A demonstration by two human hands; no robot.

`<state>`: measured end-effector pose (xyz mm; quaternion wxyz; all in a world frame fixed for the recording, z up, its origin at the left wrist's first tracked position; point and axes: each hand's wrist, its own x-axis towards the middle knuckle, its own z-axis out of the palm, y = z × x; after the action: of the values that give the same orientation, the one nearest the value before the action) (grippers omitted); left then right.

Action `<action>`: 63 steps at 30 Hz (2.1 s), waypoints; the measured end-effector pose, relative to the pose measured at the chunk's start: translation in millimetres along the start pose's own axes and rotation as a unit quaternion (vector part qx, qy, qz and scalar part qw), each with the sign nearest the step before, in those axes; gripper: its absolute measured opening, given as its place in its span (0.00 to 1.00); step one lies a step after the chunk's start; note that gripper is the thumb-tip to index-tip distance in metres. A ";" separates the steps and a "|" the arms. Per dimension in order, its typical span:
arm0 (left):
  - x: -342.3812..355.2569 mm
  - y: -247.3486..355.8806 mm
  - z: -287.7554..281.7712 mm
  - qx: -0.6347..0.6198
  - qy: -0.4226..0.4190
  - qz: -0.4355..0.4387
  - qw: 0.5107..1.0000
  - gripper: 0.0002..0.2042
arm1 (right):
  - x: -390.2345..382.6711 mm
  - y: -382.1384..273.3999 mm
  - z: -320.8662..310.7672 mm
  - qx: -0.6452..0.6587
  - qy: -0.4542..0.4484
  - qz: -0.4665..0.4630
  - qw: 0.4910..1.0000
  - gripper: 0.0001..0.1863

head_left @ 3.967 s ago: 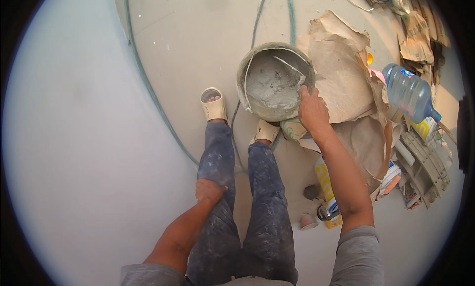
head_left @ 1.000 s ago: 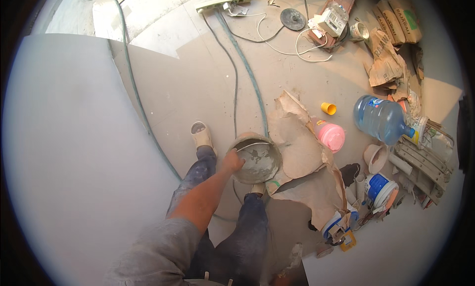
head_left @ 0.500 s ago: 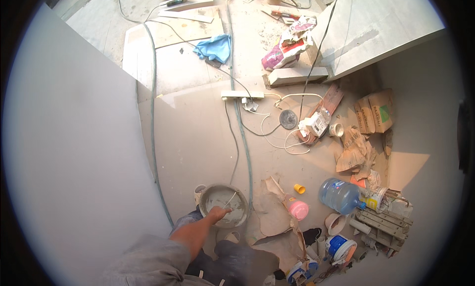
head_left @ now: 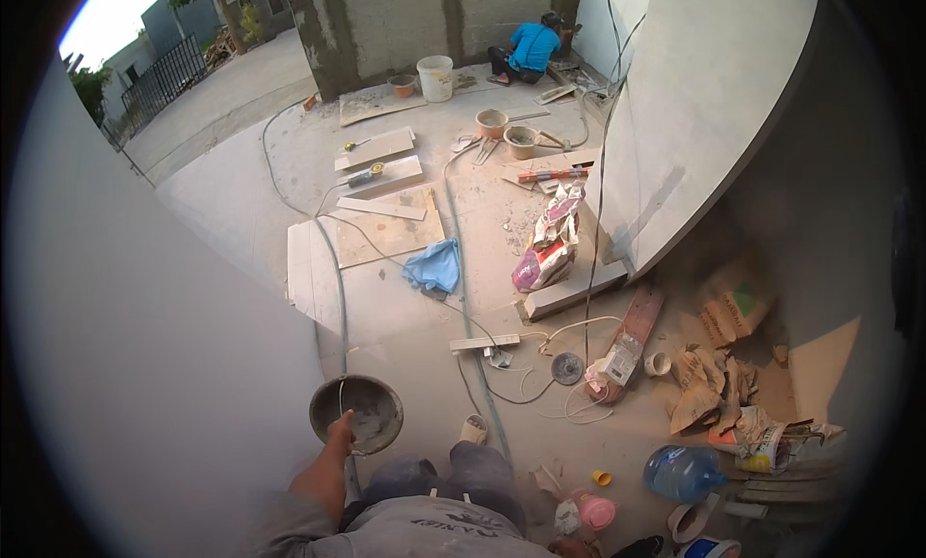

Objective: The person scoops cement into a bucket using a trowel, then uses a tape measure and marker to measure and mark white rectangular tiles on the floor. The person handles the tiles and tools directly without visible cutting or installation.

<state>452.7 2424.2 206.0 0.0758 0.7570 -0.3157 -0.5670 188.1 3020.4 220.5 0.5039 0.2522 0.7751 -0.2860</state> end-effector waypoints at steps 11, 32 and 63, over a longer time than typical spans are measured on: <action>45.8 151.3 -31.0 -0.319 0.063 -0.088 0.941 0.23 | 64.9 -440.6 -114.3 0.116 0.101 -0.296 0.943 0.14; 136.9 238.7 58.2 -0.449 0.090 -0.233 0.858 0.25 | 179.8 -656.8 1.9 -0.208 -0.009 -0.098 0.973 0.13; 298.7 843.2 555.0 -0.568 0.110 -0.246 0.777 0.29 | 288.6 -1553.7 -194.9 -0.006 0.114 -0.054 0.992 0.11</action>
<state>-333.9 1725.4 170.7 0.3840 0.6854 0.2716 -0.5558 -1096.6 2084.1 311.3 0.3979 0.2379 0.8415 -0.2774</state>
